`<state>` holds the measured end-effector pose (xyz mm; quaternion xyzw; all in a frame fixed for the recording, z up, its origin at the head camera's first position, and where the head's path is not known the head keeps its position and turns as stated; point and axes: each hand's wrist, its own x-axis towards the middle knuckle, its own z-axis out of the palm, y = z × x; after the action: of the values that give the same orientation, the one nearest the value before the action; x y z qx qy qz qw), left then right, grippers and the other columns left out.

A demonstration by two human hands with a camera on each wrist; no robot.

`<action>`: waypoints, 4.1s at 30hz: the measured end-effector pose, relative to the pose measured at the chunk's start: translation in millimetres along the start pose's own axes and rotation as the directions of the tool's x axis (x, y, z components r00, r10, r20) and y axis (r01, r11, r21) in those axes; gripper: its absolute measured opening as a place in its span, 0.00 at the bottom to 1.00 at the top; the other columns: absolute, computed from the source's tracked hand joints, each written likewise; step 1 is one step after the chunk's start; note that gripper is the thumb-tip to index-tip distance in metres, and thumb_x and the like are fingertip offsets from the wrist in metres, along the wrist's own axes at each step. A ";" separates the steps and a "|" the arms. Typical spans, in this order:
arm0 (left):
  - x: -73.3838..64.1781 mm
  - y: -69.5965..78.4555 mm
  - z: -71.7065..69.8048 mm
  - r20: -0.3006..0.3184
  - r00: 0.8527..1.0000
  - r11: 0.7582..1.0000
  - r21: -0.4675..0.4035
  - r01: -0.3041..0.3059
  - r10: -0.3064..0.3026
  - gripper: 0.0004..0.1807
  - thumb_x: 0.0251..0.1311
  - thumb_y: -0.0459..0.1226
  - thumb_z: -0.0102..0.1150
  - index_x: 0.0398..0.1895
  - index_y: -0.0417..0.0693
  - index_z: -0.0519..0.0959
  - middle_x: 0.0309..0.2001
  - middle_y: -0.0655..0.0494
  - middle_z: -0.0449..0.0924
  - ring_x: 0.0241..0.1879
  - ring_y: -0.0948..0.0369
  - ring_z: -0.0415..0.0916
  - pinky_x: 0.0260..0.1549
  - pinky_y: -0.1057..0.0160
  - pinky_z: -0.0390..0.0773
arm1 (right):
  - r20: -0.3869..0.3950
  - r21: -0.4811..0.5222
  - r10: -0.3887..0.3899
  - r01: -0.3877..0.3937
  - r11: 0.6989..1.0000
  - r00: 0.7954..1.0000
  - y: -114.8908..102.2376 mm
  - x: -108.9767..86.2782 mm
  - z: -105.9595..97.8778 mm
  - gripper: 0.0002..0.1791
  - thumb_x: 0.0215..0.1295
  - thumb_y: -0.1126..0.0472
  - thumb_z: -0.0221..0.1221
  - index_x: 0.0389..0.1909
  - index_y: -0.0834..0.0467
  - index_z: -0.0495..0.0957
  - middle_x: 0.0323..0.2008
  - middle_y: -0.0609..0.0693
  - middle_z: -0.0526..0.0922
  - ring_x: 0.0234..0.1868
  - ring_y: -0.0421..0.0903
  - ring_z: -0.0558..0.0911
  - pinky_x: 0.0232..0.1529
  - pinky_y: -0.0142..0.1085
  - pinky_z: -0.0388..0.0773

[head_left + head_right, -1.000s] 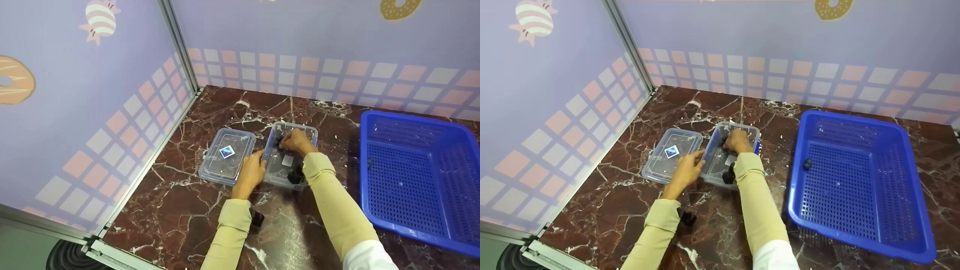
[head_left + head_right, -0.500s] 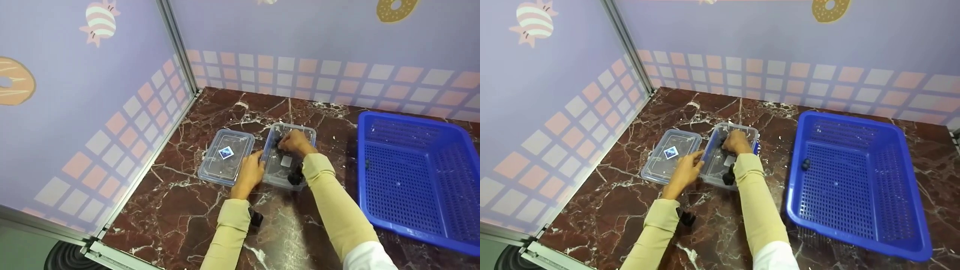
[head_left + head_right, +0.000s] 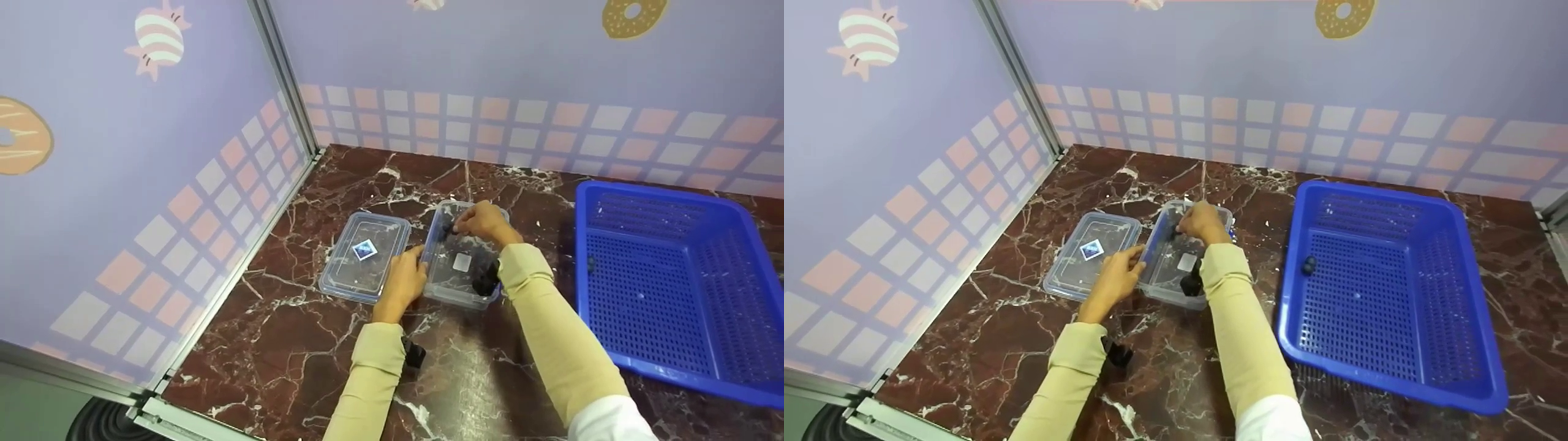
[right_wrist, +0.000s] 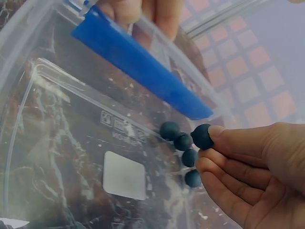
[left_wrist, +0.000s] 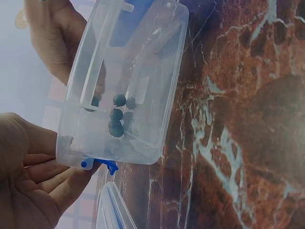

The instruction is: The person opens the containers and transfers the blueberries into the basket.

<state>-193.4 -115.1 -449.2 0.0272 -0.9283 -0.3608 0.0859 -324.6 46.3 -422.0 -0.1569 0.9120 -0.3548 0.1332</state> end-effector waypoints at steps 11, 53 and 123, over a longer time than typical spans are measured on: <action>0.8 -0.8 1.9 0.001 1.000 1.000 0.005 0.015 -0.015 0.20 0.62 0.31 0.55 0.58 0.37 0.75 0.54 0.40 0.79 0.57 0.47 0.76 0.59 0.53 0.72 | -0.052 0.011 0.013 -0.013 1.000 0.999 -5.1 -10.9 -25.2 0.10 0.59 0.60 0.64 0.38 0.62 0.86 0.30 0.54 0.87 0.23 0.36 0.77 0.24 0.23 0.73; 1.6 0.3 2.2 0.003 1.000 1.000 -0.012 0.023 -0.023 0.19 0.62 0.30 0.55 0.57 0.38 0.76 0.52 0.41 0.81 0.55 0.47 0.77 0.56 0.52 0.74 | -0.165 0.225 0.129 -0.090 0.970 0.978 55.0 -70.0 -135.4 0.20 0.63 0.59 0.61 0.50 0.71 0.78 0.24 0.38 0.83 0.23 0.29 0.78 0.30 0.23 0.77; 1.7 3.3 0.8 -0.016 1.000 1.000 0.011 -0.003 0.003 0.20 0.61 0.30 0.55 0.57 0.36 0.76 0.53 0.39 0.80 0.55 0.47 0.76 0.57 0.52 0.73 | -0.060 0.502 0.441 -0.355 0.789 0.896 182.1 -113.8 -128.5 0.25 0.67 0.66 0.54 0.60 0.77 0.64 0.21 0.37 0.82 0.26 0.30 0.81 0.35 0.25 0.80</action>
<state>-195.1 -112.4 -447.3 0.0291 -0.9296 -0.3553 0.0935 -300.9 294.7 -440.9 0.1087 0.8159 -0.5450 0.1598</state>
